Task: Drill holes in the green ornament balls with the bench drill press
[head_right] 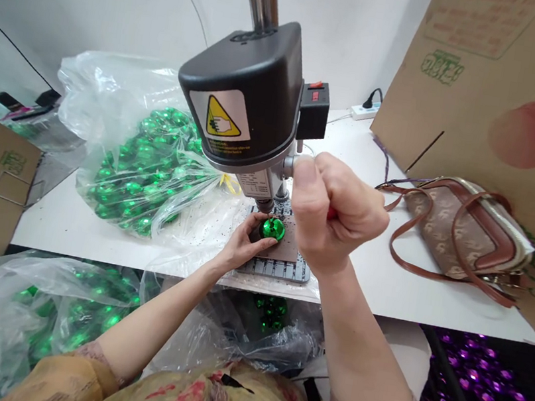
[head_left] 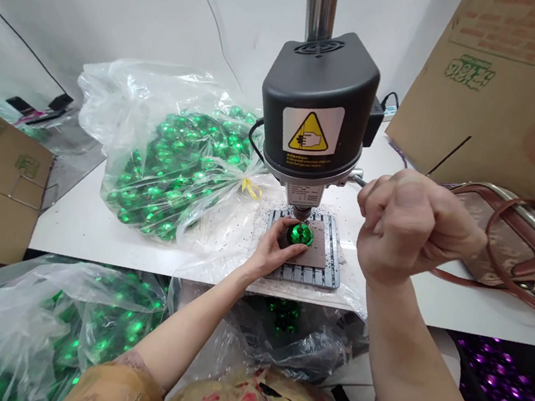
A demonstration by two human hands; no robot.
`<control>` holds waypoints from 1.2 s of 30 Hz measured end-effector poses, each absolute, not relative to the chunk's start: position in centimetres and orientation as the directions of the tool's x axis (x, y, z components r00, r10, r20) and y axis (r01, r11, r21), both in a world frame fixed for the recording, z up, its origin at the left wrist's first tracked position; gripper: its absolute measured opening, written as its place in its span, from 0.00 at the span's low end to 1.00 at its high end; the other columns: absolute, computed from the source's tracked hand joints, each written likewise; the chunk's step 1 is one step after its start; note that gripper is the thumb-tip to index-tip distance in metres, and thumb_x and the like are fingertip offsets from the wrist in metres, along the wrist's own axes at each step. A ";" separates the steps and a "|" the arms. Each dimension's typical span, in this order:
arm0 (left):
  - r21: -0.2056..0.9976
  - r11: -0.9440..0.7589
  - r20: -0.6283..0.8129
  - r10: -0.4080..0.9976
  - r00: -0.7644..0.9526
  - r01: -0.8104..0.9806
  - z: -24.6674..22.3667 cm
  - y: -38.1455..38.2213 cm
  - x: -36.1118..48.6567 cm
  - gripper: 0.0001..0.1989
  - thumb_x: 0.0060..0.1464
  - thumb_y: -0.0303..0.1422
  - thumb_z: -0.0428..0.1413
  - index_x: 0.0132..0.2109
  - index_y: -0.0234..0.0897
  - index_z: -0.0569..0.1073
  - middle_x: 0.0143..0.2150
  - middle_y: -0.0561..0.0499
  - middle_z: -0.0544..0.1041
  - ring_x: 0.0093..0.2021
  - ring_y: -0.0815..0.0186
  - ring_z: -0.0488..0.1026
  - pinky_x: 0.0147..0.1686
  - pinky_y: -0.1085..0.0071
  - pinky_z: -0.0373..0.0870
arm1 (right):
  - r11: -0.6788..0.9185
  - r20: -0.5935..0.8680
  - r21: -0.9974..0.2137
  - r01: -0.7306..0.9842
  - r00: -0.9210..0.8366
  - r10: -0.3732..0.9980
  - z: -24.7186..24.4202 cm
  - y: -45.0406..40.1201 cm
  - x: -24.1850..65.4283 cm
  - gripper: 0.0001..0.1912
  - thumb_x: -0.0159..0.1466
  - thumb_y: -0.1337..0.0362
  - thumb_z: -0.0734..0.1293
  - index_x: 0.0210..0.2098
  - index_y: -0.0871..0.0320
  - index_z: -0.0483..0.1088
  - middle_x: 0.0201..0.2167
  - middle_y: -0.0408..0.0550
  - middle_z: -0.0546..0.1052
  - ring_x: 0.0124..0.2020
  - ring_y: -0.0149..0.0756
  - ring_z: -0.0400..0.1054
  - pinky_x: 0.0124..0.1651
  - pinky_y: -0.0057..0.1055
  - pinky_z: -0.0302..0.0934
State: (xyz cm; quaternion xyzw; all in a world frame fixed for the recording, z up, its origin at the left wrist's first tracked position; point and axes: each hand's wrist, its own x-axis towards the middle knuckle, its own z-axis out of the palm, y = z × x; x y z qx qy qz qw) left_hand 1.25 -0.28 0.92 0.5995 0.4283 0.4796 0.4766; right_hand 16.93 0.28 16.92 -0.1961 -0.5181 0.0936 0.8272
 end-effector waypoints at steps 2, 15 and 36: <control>0.982 -0.179 0.166 0.970 0.177 0.062 0.9 -0.3 1.2 0.27 0.49 0.41 0.68 0.53 0.39 0.69 0.57 0.43 0.74 0.58 0.55 0.71 0.61 0.57 0.65 | 0.924 0.840 -0.381 0.041 0.433 0.328 16.4 0.5 17.1 0.27 0.64 0.64 0.64 0.17 0.59 0.43 0.14 0.37 0.50 0.16 0.21 0.46 0.21 0.31 0.42; 0.971 -0.220 0.201 0.963 0.177 0.095 0.5 -0.3 1.2 0.26 0.51 0.41 0.68 0.53 0.40 0.69 0.56 0.44 0.73 0.58 0.56 0.70 0.61 0.59 0.64 | 0.968 0.899 -0.234 0.087 0.399 0.181 14.7 0.6 17.2 0.24 0.61 0.70 0.61 0.19 0.58 0.40 0.14 0.36 0.49 0.14 0.21 0.45 0.18 0.29 0.48; 0.946 -0.247 0.241 0.969 0.055 0.211 1.7 -1.1 2.0 0.26 0.49 0.43 0.67 0.52 0.39 0.70 0.51 0.46 0.75 0.52 0.58 0.73 0.53 0.62 0.69 | 0.863 0.761 -0.504 0.037 0.491 0.423 18.0 0.3 16.7 0.25 0.64 0.67 0.64 0.16 0.57 0.47 0.13 0.37 0.51 0.14 0.21 0.50 0.19 0.30 0.44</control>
